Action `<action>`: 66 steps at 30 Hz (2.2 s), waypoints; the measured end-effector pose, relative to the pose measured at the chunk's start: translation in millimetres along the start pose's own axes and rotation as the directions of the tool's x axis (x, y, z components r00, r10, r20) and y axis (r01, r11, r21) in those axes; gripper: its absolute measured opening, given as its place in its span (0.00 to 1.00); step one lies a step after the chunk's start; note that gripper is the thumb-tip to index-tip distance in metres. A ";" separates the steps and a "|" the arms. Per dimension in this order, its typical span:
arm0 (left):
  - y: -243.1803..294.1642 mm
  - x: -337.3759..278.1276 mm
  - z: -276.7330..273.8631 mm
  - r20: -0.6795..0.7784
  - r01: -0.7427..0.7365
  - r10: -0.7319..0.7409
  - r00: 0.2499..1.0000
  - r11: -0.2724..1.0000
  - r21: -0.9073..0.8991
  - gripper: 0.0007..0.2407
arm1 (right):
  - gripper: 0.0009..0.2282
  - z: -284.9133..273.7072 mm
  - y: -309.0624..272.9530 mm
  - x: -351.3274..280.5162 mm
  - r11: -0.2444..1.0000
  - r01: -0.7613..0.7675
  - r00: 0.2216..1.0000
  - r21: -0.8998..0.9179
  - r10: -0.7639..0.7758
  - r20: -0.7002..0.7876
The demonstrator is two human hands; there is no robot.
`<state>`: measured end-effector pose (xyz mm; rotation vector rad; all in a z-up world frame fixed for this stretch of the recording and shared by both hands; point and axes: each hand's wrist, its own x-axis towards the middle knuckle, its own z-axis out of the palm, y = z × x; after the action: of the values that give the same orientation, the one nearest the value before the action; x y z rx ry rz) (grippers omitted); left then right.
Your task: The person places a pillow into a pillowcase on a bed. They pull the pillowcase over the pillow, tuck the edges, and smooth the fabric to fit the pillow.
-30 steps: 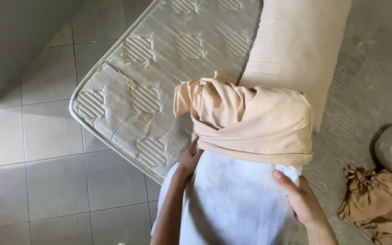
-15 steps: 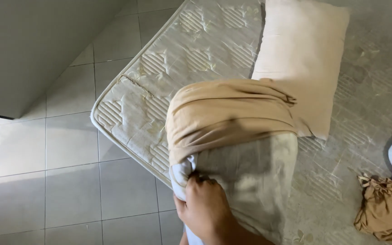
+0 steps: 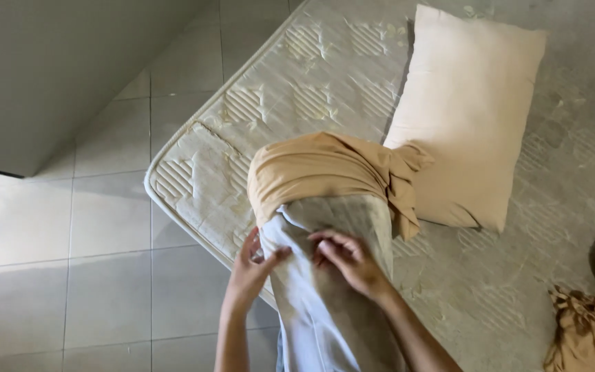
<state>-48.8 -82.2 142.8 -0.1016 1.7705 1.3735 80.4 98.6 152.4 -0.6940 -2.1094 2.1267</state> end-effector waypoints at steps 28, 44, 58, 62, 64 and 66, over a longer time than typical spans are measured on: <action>-48.8 67.8 -28.4 -0.259 -0.382 0.475 0.841 0.861 0.337 0.30 | 0.18 42.0 56.3 -5.9 0.824 0.285 0.949 -0.489 -0.172 0.263; -138.4 76.6 -13.4 -0.445 -0.573 0.665 0.600 0.745 0.341 0.11 | 0.16 128.1 27.4 -39.1 0.582 0.375 0.892 -0.722 -0.438 0.110; -85.1 -1.0 -40.5 -0.053 -0.333 0.328 0.943 0.932 -0.146 0.28 | 0.17 2.2 113.0 17.3 0.843 -0.167 0.939 -0.511 -0.022 -0.343; -60.5 -8.9 -26.9 -0.269 -0.055 0.124 0.955 0.967 0.249 0.57 | 0.12 52.8 106.6 -69.0 0.925 -0.101 0.994 -0.366 0.077 -0.082; -65.0 -3.1 -40.5 -0.281 -0.240 0.262 0.923 0.964 0.111 0.36 | 0.26 42.2 102.1 -79.1 0.906 0.030 0.993 -0.423 0.020 0.114; -67.0 -1.0 -43.6 -0.211 -0.272 0.277 0.937 0.961 0.056 0.32 | 0.13 -4.6 106.7 -48.0 0.850 0.050 0.996 -0.525 -0.004 0.088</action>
<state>-37.1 -144.4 93.9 0.0122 2.0442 1.5863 153.1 79.6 62.7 -0.6075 -2.7648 1.5741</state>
